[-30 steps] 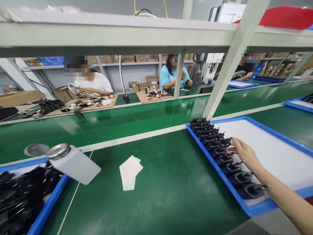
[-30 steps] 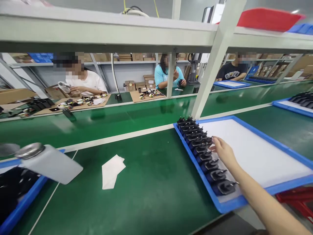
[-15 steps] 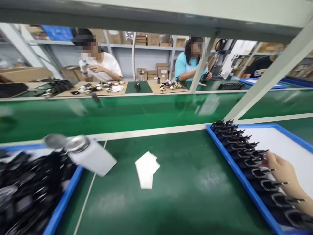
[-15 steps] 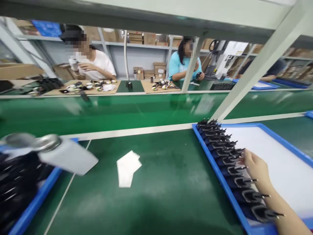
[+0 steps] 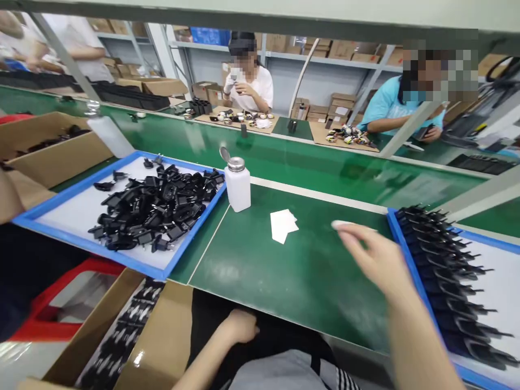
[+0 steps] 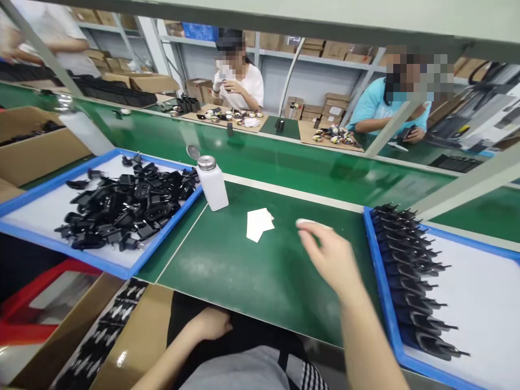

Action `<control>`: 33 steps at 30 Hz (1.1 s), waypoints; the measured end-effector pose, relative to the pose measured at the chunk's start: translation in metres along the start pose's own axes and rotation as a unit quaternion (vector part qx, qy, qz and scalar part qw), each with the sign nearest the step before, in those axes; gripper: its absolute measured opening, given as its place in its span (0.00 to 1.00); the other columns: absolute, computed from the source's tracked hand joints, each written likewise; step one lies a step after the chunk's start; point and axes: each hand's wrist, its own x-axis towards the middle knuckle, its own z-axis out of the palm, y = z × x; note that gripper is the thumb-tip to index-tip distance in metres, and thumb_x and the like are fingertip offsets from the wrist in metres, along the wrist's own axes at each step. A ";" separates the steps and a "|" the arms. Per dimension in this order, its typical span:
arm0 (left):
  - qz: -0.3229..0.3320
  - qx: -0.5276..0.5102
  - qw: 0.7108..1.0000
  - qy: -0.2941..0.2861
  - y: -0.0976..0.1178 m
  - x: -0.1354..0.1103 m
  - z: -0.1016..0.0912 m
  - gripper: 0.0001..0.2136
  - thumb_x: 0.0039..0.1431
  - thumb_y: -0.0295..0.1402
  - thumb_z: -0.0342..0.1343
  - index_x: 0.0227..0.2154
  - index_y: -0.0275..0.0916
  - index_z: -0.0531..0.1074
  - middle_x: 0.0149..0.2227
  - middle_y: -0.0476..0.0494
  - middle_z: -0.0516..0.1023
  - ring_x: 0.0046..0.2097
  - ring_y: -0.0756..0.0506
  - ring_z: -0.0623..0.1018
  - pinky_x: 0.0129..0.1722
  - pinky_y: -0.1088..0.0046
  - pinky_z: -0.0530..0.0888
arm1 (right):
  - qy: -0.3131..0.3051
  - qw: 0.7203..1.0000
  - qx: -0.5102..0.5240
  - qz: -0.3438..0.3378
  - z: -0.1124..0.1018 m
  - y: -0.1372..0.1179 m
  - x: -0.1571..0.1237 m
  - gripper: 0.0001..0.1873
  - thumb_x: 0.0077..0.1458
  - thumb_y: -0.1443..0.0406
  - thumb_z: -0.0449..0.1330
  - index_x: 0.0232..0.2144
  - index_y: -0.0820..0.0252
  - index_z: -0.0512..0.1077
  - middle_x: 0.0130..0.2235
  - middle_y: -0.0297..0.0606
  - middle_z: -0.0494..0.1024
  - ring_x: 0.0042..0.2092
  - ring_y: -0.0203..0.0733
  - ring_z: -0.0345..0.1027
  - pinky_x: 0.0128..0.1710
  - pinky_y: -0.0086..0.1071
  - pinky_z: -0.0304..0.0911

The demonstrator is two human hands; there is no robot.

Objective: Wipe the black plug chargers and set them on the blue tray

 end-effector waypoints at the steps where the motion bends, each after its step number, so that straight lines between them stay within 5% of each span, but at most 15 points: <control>1: 0.054 0.005 0.998 -0.040 0.009 -0.014 -0.010 0.04 0.46 0.30 0.52 0.24 0.37 0.70 0.27 0.47 0.72 0.31 0.49 0.71 0.32 0.73 0.66 | -0.028 0.999 0.039 0.014 0.013 -0.001 0.014 0.09 0.46 0.62 0.52 0.31 0.55 0.68 0.36 0.34 0.72 0.39 0.39 0.63 0.41 0.37 0.56; 3: 0.205 0.005 0.974 -0.098 0.034 -0.034 -0.038 0.06 0.46 0.33 0.51 0.26 0.41 0.71 0.27 0.50 0.73 0.28 0.50 0.71 0.29 0.77 0.64 | -0.062 0.989 0.113 0.069 0.040 0.003 0.043 0.09 0.45 0.65 0.50 0.29 0.57 0.68 0.33 0.35 0.72 0.35 0.39 0.66 0.38 0.36 0.59; 4: 0.231 -0.006 0.972 -0.035 0.048 -0.037 -0.053 0.07 0.47 0.35 0.49 0.26 0.41 0.71 0.26 0.50 0.73 0.28 0.50 0.71 0.29 0.76 0.64 | -0.061 0.983 0.139 0.100 0.053 0.008 0.056 0.09 0.45 0.66 0.48 0.29 0.59 0.67 0.33 0.36 0.72 0.33 0.38 0.66 0.35 0.36 0.60; 7: 0.165 -0.082 0.934 0.308 0.087 -0.008 -0.091 0.11 0.44 0.37 0.51 0.31 0.38 0.70 0.34 0.41 0.73 0.39 0.42 0.70 0.41 0.68 0.60 | -0.080 0.977 0.161 0.115 0.082 0.025 0.086 0.09 0.45 0.67 0.47 0.28 0.60 0.67 0.31 0.36 0.72 0.30 0.37 0.67 0.30 0.32 0.61; 10: 0.192 -0.169 0.881 0.398 0.109 0.056 -0.101 0.28 0.23 0.32 0.63 0.37 0.36 0.66 0.47 0.34 0.64 0.53 0.34 0.55 0.51 0.60 0.41 | -0.109 0.972 0.177 0.109 0.093 0.037 0.104 0.08 0.43 0.68 0.49 0.26 0.60 0.67 0.28 0.35 0.72 0.28 0.35 0.67 0.28 0.29 0.61; 13: 0.197 -0.244 0.853 0.417 0.113 0.104 -0.094 0.27 0.23 0.26 0.62 0.36 0.37 0.66 0.51 0.34 0.57 0.55 0.36 0.48 0.51 0.61 0.31 | -0.129 0.966 0.194 0.110 0.097 0.045 0.116 0.07 0.43 0.68 0.49 0.25 0.61 0.67 0.27 0.35 0.72 0.24 0.33 0.66 0.22 0.25 0.59; 17: 0.206 -0.424 0.781 0.410 0.105 0.121 -0.086 0.11 0.36 0.23 0.54 0.27 0.38 0.69 0.49 0.39 0.62 0.56 0.41 0.49 0.52 0.64 0.34 | -0.139 0.956 0.227 0.122 0.104 0.056 0.127 0.09 0.44 0.67 0.47 0.26 0.61 0.66 0.24 0.35 0.71 0.21 0.32 0.64 0.15 0.22 0.54; 22: 0.178 -0.540 0.721 0.396 0.099 0.118 -0.101 0.06 0.38 0.22 0.51 0.21 0.39 0.69 0.35 0.44 0.72 0.52 0.42 0.57 0.52 0.66 0.44 | -0.141 0.937 0.284 0.144 0.105 0.062 0.127 0.08 0.44 0.66 0.48 0.27 0.61 0.66 0.25 0.35 0.71 0.22 0.32 0.65 0.17 0.23 0.56; 26: 0.152 -0.638 0.661 0.363 0.094 0.105 -0.122 0.06 0.44 0.27 0.47 0.19 0.35 0.67 0.22 0.44 0.71 0.38 0.42 0.70 0.44 0.64 0.60 | -0.172 0.910 0.344 0.156 0.098 0.050 0.122 0.09 0.46 0.65 0.46 0.29 0.60 0.64 0.31 0.38 0.72 0.28 0.35 0.68 0.25 0.26 0.62; 30: 0.151 -0.716 0.599 0.324 0.090 0.078 -0.129 0.09 0.46 0.27 0.42 0.21 0.33 0.66 0.20 0.44 0.71 0.28 0.46 0.72 0.35 0.67 0.67 | -0.270 0.873 0.379 0.144 0.095 0.023 0.112 0.11 0.47 0.61 0.48 0.29 0.60 0.65 0.35 0.42 0.72 0.33 0.40 0.68 0.31 0.31 0.63; 33: 0.156 -0.776 0.543 0.282 0.089 0.060 -0.126 0.08 0.47 0.26 0.43 0.23 0.31 0.67 0.20 0.44 0.71 0.24 0.48 0.71 0.31 0.71 0.67 | -0.383 0.844 0.369 0.073 0.097 0.001 0.098 0.17 0.46 0.56 0.50 0.37 0.59 0.63 0.42 0.41 0.69 0.40 0.42 0.65 0.36 0.35 0.61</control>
